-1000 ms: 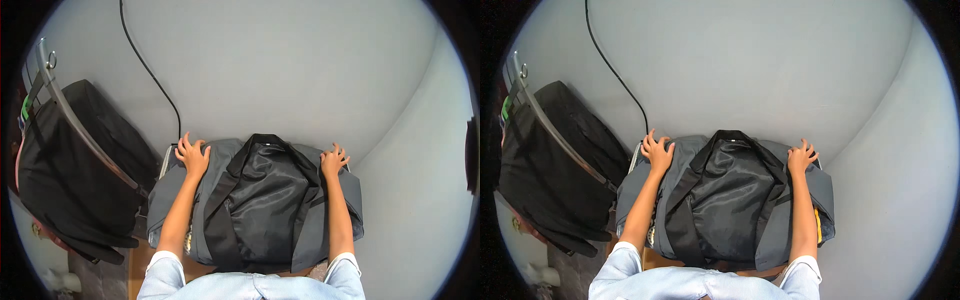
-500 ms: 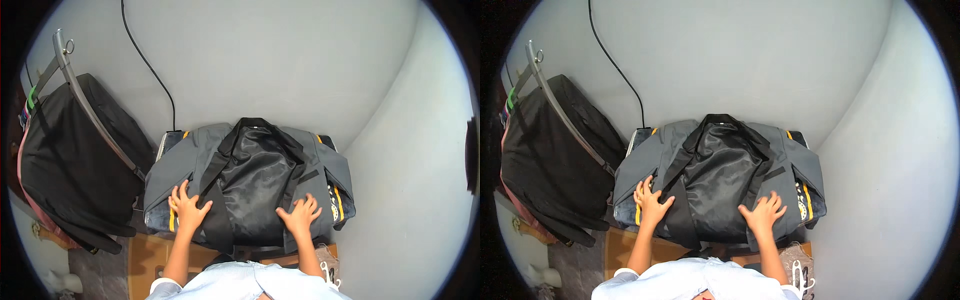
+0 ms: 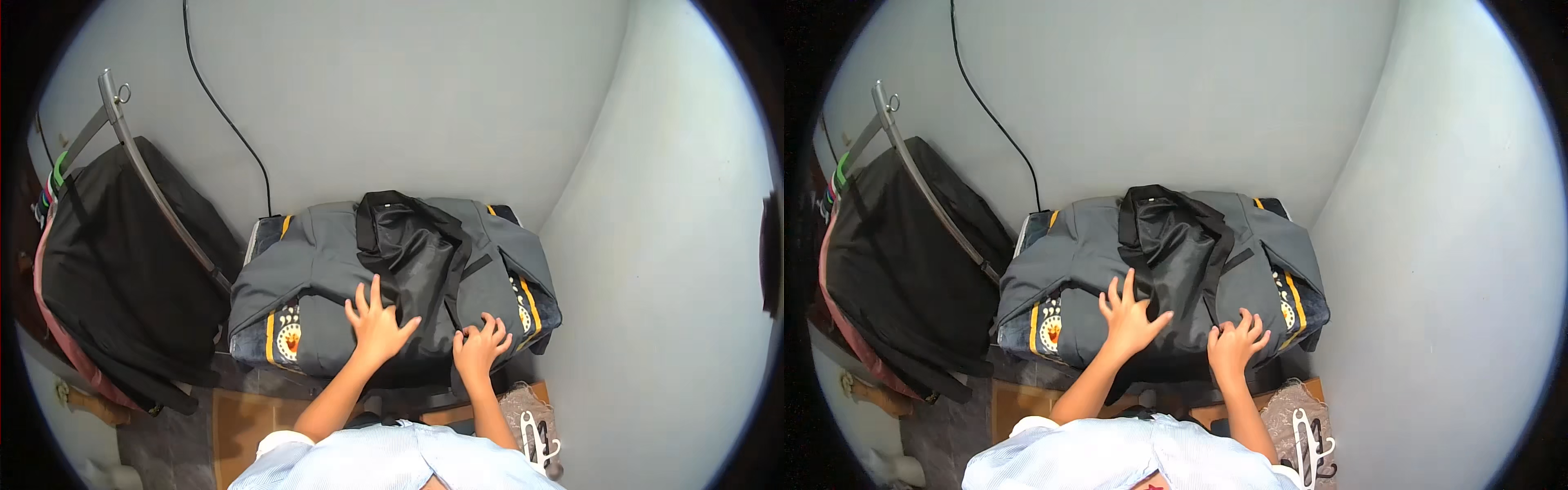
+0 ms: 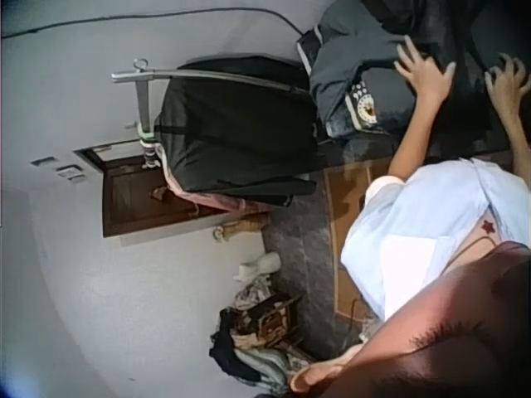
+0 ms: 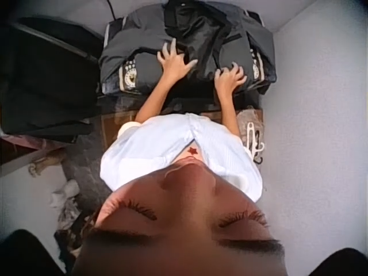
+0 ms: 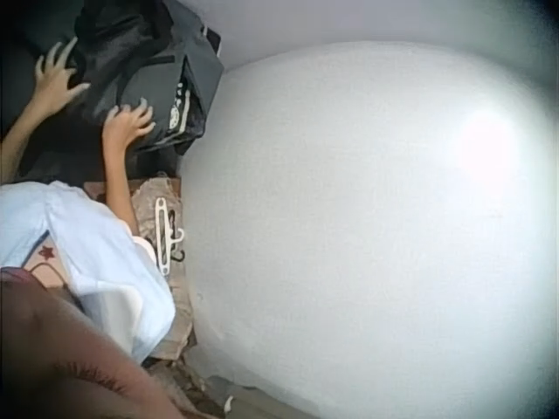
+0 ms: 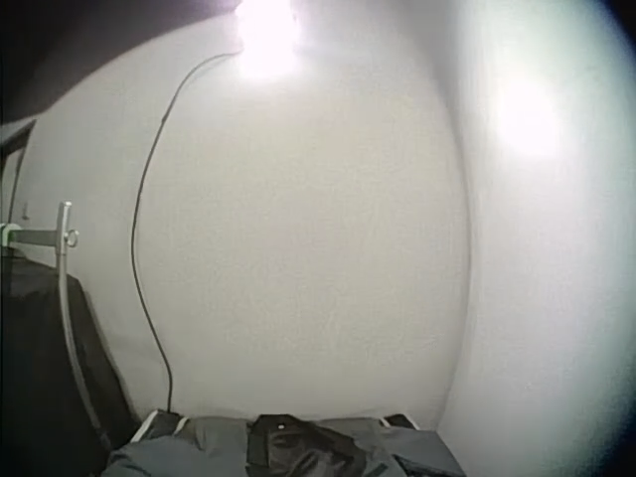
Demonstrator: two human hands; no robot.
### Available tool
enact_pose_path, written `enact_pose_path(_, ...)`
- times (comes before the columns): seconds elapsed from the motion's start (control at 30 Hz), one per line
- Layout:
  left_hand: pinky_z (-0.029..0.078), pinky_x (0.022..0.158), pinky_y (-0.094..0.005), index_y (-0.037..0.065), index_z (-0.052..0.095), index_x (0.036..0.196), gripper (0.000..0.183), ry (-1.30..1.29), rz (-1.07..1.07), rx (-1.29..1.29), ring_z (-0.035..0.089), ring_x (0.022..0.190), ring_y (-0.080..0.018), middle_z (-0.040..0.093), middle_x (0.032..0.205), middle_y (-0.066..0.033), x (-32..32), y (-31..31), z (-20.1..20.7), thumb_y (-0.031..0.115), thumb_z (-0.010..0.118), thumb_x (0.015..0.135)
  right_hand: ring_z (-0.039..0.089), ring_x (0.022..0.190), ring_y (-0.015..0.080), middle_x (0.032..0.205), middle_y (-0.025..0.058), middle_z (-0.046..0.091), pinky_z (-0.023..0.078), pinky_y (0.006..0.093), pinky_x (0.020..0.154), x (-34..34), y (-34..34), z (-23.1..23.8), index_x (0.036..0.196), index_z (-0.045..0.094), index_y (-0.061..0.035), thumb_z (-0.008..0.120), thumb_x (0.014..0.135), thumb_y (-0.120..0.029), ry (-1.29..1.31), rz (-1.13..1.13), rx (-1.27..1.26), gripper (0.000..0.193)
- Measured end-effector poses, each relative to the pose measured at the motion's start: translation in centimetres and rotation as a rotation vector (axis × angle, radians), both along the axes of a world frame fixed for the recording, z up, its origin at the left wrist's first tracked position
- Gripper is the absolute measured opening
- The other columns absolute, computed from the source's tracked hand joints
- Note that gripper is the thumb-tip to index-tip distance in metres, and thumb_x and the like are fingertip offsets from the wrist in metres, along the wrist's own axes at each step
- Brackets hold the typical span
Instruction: Organizing and preparing jackets for hanging by smoothing them out and attaching hangers.
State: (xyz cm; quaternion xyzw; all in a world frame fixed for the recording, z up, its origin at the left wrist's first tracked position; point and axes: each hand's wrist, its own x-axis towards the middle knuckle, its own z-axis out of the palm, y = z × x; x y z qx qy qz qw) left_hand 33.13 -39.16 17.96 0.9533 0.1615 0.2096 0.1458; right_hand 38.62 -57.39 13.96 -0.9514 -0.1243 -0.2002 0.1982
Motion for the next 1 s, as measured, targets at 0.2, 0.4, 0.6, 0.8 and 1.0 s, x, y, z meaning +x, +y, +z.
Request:
enact_pose_path(0.2,0.013,0.101,-0.0628,0.003,0.068,0.084,0.044,0.053,0.134,0.047,0.019,0.131,-0.0441,0.024,0.144,-0.0239,-7.2,0.9,-0.9,0.044,0.071,0.07,0.028,0.125,0.0387,0.13,0.0188,0.04,0.014,0.0644,0.1,-0.8,-0.8,0.8,0.077,0.064,-0.0068,0.066,0.072,-0.027,0.09,-0.025,0.038,0.021)
enact_pose_path(0.4,0.017,0.099,-0.0627,0.007,0.066,0.064,0.025,0.04,0.203,-0.024,0.022,0.129,-0.0442,0.029,0.143,-0.0183,-10.6,0.1,-2.4,0.03,0.076,0.066,0.024,0.128,0.0396,0.133,0.0191,0.037,0.008,0.0629,0.101,-1.5,2.6,1.9,0.083,0.063,-0.0079,0.068,0.074,-0.036,0.076,0.221,0.178,0.03)
enact_pose_path(0.6,0.017,0.099,-0.0573,0.012,0.069,0.07,0.022,-0.224,-0.139,-0.03,0.023,0.128,-0.0414,0.03,0.144,-0.016,-9.6,-3.9,-2.8,0.034,0.072,0.069,0.024,0.128,0.0398,0.131,0.018,0.041,0.009,0.0621,0.102,-2.3,9.1,4.4,0.074,0.067,-0.0077,0.072,0.067,-0.046,0.056,0.458,0.161,0.039)
enact_pose_path(0.8,0.013,0.103,-0.0563,0.019,0.069,0.092,0.025,-0.174,0.189,-0.198,0.018,0.131,-0.0422,0.022,0.146,-0.0187,-12.5,-1.0,-4.1,0.033,0.069,0.072,0.028,0.126,0.0386,0.131,0.014,0.043,0.015,0.0645,0.1,0.8,9.0,2.3,0.077,0.071,-0.0058,0.067,0.069,-0.027,-0.005,0.356,-0.044,0.023)
enact_pose_path(1.0,0.012,0.103,-0.0601,0.01,0.057,0.115,0.053,0.01,0.712,-0.315,0.01,0.133,-0.0429,0.012,0.146,-0.0233,-16.8,4.0,-8.4,0.044,0.068,0.075,0.026,0.128,0.0383,0.131,0.0167,0.042,0.012,0.0651,0.101,1.8,8.6,2.1,0.078,0.069,-0.0084,0.061,0.079,-0.033,0.076,0.225,-0.003,0.026)
